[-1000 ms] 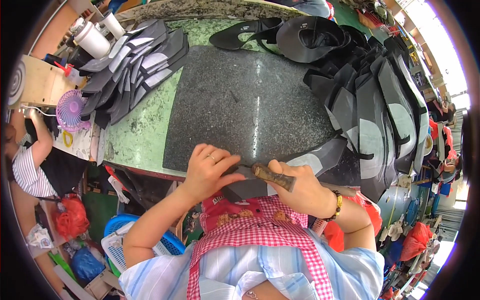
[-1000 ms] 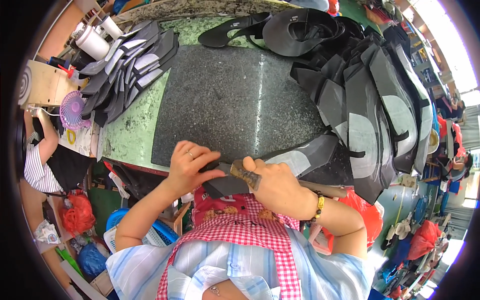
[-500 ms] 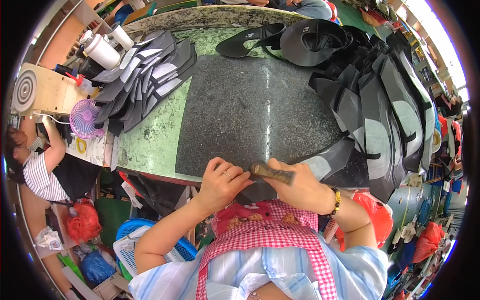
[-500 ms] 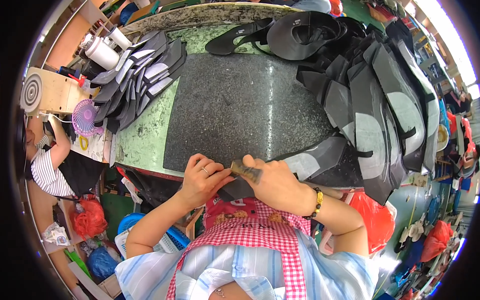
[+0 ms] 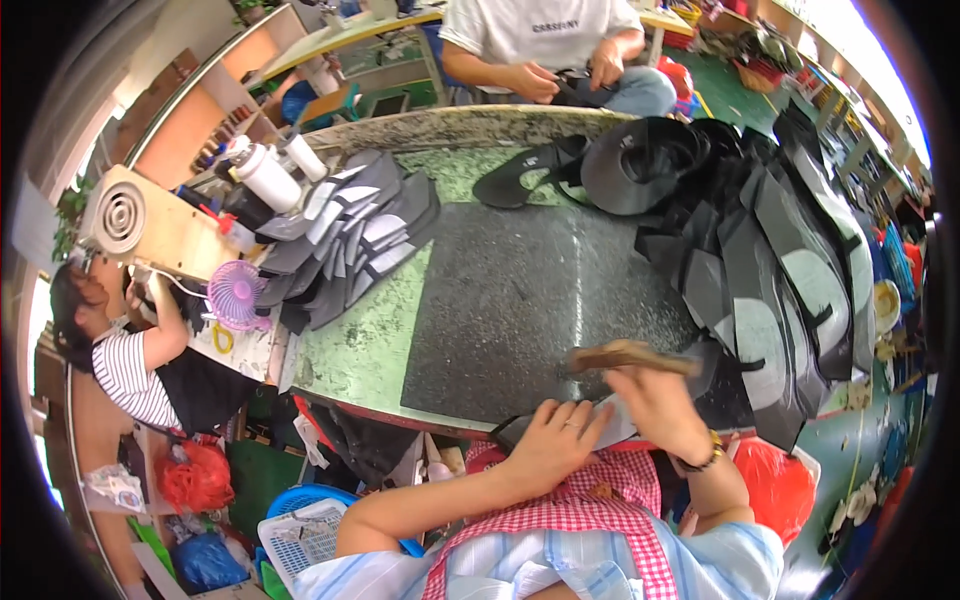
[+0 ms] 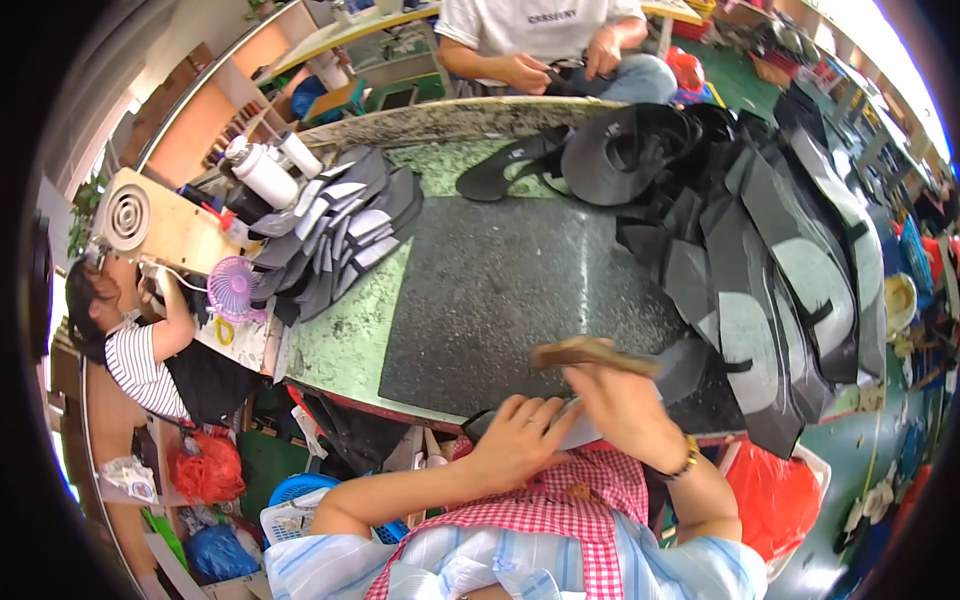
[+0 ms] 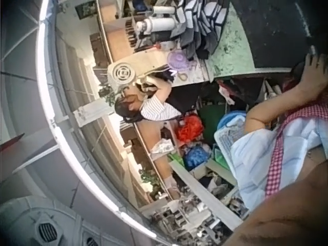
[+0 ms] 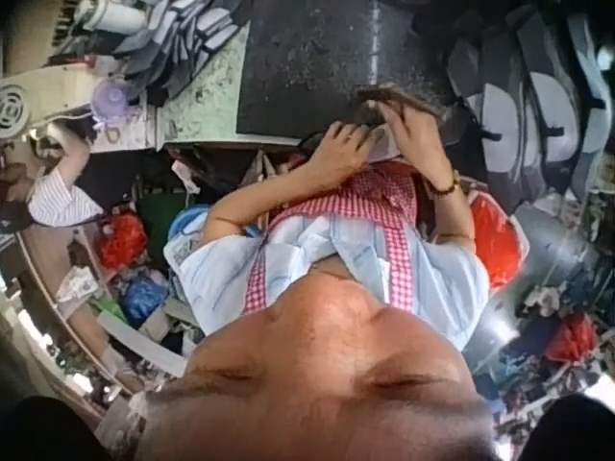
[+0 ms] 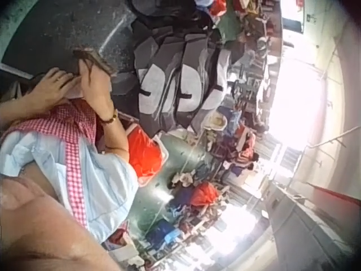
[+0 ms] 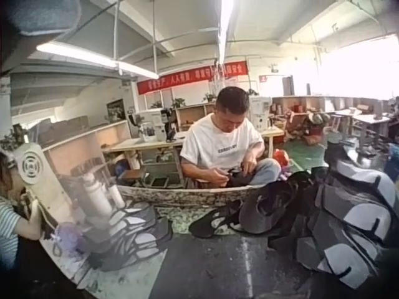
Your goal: Hammering the seams and folded edges of shoe upper components on a factory workbench.
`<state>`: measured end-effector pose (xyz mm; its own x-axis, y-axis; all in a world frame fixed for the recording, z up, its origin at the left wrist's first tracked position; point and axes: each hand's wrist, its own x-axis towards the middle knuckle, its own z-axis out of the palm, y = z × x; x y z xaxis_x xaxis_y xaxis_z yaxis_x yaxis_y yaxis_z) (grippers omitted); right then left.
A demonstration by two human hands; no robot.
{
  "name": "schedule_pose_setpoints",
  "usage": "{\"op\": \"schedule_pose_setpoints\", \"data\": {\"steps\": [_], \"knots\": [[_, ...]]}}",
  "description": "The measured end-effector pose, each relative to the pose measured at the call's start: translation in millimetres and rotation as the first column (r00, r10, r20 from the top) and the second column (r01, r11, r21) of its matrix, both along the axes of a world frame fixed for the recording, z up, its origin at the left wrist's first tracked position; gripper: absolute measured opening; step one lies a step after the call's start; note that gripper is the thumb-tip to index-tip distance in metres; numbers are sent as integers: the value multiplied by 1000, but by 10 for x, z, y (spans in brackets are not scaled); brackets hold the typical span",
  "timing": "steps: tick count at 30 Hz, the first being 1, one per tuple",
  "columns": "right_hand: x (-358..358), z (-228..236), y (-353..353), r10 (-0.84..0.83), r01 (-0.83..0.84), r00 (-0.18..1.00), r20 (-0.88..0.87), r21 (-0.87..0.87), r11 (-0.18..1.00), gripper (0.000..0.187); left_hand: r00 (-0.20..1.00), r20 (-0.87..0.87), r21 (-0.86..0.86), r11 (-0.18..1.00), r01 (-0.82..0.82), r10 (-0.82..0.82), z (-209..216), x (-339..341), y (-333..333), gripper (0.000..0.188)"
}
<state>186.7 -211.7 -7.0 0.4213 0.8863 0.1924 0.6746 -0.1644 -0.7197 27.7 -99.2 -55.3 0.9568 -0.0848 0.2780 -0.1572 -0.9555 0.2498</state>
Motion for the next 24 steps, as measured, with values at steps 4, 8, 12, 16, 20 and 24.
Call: {"op": "schedule_pose_setpoints", "data": {"steps": [4,8,12,16,20,24], "knots": [[110,257,-434,-281,311,811,-513,-28,950,30,887,-458,-299,931,-211,54,375,274,585,40],[-34,206,-1000,-371,556,724,-581,174,813,30,723,134,-45,733,-679,678,1077,449,1889,35],[-66,37,-1195,-336,543,740,-583,224,809,30,536,674,244,531,-811,509,941,20,3342,58],[-103,194,-1263,-436,637,684,-585,187,748,27,383,241,284,312,-906,892,247,36,3682,48],[14,634,-1235,-351,412,858,-375,94,906,17,765,275,-64,805,-590,582,460,572,2807,45],[152,668,-1504,-463,524,845,-268,238,818,23,955,289,70,997,43,-62,771,1509,916,50]]}}
